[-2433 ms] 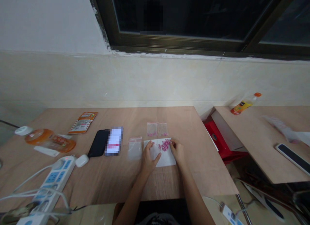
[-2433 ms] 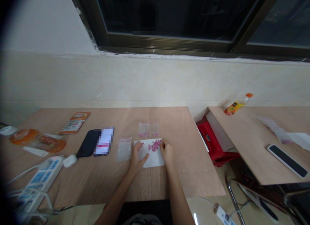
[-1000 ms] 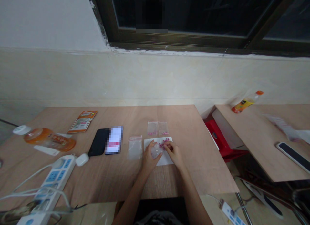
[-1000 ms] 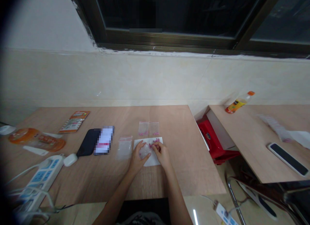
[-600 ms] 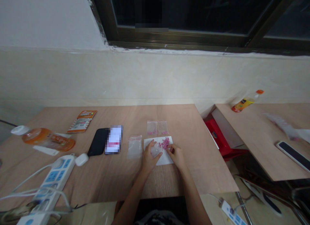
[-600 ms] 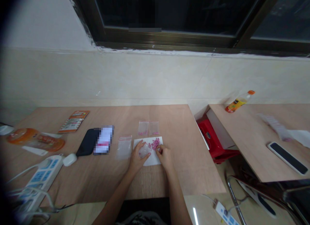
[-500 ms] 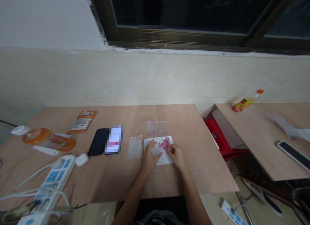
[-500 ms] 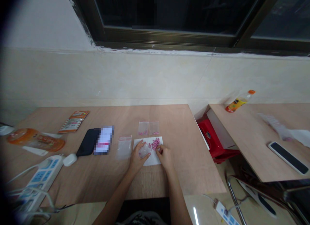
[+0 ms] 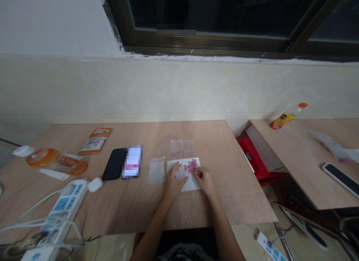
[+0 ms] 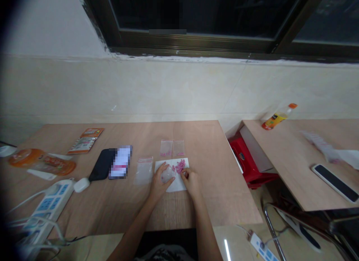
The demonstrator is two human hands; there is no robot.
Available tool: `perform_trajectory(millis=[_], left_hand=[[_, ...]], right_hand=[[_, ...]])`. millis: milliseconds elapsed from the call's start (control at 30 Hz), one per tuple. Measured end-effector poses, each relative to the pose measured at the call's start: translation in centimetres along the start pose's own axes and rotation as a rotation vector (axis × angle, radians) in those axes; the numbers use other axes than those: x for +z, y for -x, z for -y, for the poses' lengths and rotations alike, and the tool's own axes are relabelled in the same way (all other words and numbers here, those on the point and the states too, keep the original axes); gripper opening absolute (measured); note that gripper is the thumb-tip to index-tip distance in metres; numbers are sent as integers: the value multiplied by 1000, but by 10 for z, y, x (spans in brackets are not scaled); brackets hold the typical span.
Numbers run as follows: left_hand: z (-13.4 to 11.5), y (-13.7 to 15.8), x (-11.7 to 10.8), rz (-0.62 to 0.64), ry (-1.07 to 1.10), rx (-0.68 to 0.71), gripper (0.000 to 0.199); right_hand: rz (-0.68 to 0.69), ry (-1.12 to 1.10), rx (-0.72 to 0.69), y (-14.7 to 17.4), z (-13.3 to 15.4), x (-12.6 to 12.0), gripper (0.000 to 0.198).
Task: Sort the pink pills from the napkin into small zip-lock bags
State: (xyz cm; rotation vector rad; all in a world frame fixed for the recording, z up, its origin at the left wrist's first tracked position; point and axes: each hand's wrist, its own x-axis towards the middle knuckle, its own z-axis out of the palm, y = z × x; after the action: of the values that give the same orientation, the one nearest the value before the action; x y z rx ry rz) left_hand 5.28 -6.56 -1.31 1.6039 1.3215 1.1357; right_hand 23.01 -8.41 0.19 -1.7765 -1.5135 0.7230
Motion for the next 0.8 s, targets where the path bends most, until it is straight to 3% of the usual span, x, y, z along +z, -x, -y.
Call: perform_trajectory(millis=[267,500,800], left_hand=[[0,0,0,5,24,-10,74],[3,0,0,25,4,1,73],[0,0,0,2,-6,17,72]], right_hand=[[-61,-169,6,-5,11,7,31],[63,-326,-56,-8,19,17,32],[-40,-140,7,2,-4,1,33]])
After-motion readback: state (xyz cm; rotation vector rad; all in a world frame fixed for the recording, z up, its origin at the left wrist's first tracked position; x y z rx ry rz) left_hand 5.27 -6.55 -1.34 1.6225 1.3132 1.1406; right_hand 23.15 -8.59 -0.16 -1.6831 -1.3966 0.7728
